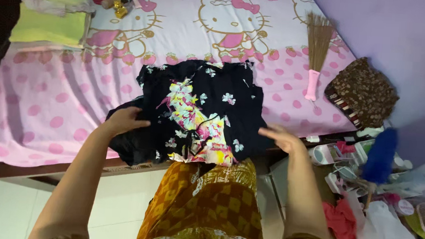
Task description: The person sweeps a bed with a Hello Kitty patterned sheet using a small broom. They then pick up a black floral garment, fold it neatly, and place it on a pile of other folded clothes. The person resumes sweeping the bed surface with the broom.
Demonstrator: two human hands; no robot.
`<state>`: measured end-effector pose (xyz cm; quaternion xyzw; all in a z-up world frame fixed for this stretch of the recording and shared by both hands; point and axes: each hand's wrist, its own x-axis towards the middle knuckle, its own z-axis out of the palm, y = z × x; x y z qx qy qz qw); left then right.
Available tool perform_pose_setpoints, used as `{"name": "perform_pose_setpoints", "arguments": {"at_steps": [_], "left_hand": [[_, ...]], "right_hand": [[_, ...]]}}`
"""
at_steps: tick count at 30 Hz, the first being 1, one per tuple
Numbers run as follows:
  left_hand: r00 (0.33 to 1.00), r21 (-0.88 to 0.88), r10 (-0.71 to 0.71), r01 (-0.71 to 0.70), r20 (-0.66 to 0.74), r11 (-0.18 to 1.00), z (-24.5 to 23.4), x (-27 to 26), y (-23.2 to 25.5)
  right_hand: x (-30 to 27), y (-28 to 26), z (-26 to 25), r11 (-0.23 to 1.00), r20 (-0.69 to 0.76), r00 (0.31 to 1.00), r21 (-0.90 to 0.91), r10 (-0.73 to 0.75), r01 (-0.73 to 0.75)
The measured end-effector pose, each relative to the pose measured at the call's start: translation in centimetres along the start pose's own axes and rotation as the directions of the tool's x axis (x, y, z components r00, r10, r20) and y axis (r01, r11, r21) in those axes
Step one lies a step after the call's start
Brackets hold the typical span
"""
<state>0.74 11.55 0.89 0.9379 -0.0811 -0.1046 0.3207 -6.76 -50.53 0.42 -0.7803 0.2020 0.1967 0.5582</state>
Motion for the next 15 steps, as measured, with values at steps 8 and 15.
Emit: {"name": "perform_pose_setpoints", "arguments": {"at_steps": [8,15], "left_hand": [[1.0,-0.676,0.004,0.018,0.031,0.736,-5.6,-3.6,1.6],[0.996,-0.465,-0.027,-0.015,-0.083,0.885,-1.9,-1.6,-1.5]], "right_hand": [[3.4,2.3,-4.0,0.951,-0.017,0.967,0.18,-0.254,0.253],[-0.2,-0.3,-1.1,0.946,0.087,0.974,0.271,-0.209,0.178]]}}
